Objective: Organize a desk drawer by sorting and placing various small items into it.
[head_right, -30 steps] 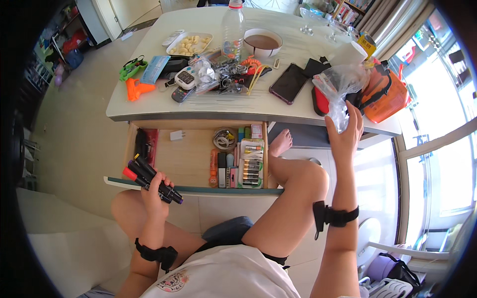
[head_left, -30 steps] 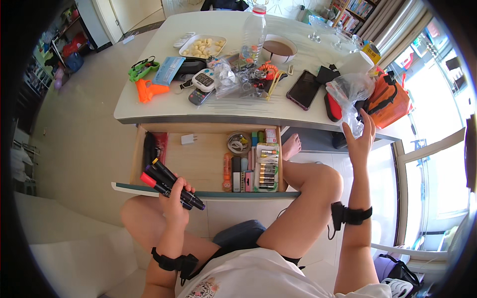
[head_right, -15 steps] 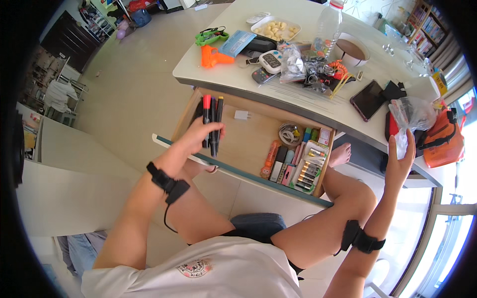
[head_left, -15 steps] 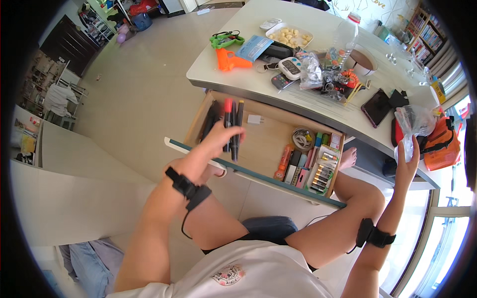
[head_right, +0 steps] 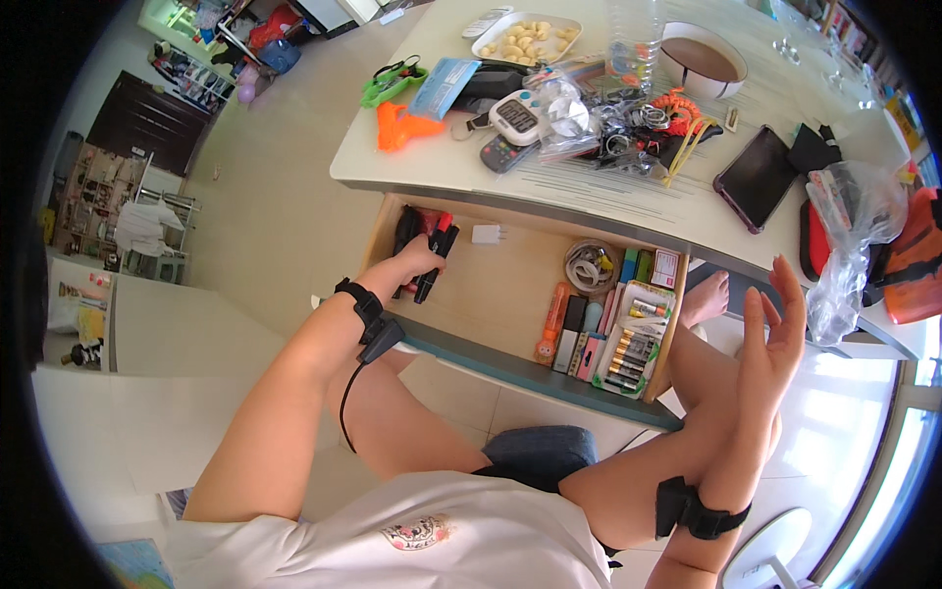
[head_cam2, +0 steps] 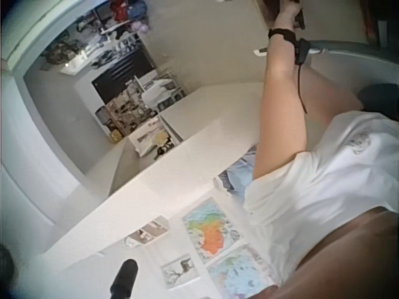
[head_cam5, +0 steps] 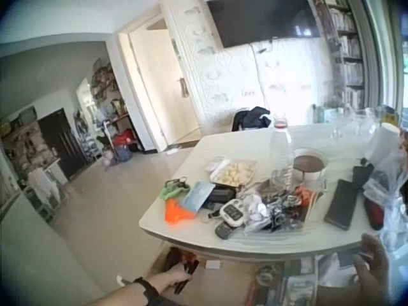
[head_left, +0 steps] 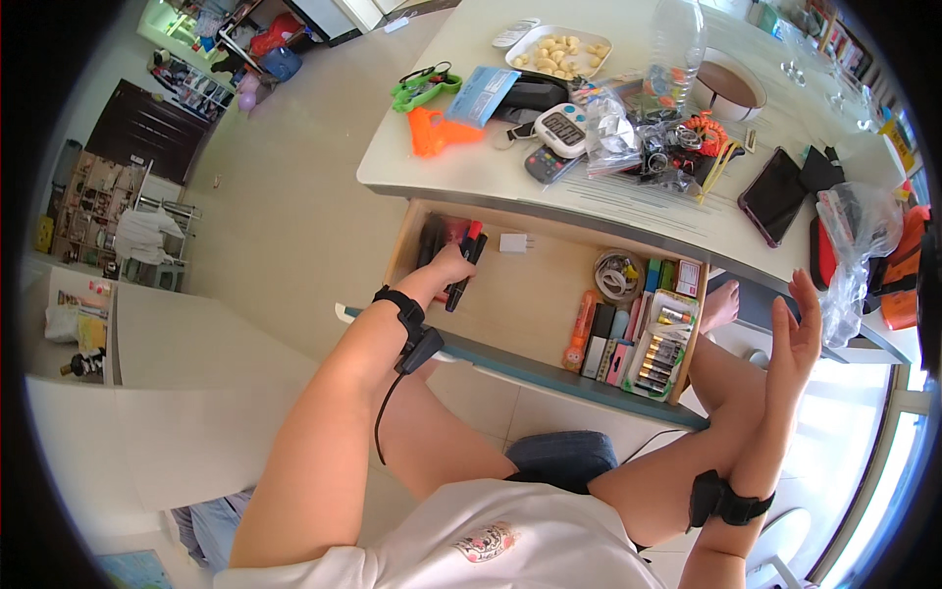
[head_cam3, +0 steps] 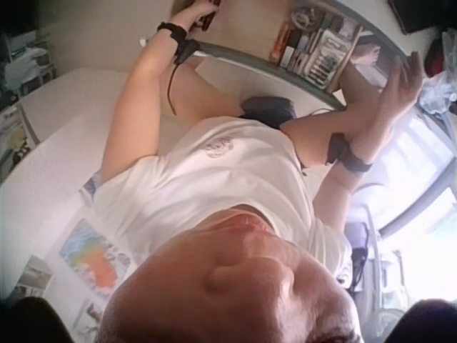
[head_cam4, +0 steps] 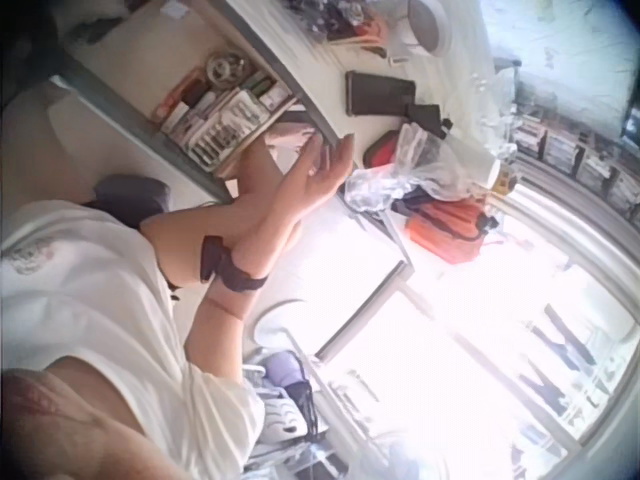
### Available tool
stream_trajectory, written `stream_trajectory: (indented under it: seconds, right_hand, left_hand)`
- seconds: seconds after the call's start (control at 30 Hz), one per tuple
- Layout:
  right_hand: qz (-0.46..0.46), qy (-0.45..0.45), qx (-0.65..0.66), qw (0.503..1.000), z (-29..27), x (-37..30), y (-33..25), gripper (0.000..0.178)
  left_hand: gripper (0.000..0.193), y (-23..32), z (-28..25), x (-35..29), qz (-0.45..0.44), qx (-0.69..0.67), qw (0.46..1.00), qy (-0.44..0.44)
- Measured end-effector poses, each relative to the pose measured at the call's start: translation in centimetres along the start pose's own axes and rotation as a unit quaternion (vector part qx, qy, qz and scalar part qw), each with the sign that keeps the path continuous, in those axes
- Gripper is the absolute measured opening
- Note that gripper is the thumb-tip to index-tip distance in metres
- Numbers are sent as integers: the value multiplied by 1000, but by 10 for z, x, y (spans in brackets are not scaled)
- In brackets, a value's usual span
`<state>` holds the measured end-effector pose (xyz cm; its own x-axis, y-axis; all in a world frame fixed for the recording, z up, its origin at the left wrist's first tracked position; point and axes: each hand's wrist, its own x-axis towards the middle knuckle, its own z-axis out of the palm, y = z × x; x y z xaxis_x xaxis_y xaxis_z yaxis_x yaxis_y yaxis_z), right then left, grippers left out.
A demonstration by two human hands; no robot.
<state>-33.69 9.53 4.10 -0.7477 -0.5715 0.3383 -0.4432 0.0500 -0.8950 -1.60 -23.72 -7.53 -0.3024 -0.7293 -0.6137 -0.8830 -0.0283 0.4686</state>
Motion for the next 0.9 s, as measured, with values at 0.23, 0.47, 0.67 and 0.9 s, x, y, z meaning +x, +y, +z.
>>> stream_trajectory:
  seconds: [0.23,0.47,0.67,0.9]
  right_hand:
    - [26,6,-2,1000,-10,3,-2,40]
    - [39,-23,-23,999,-7,6,-2,40]
    - [55,-28,-26,998,-6,6,-4,41]
    - [52,-33,-24,998,-4,7,-2,41]
  left_hand:
    - [23,-7,-7,24,-48,31,996,-73]
    - [40,-36,-22,47,-29,23,999,30]
    - [55,-19,-34,31,-47,29,998,8]
    - [63,-6,-30,38,15,273,962,2]
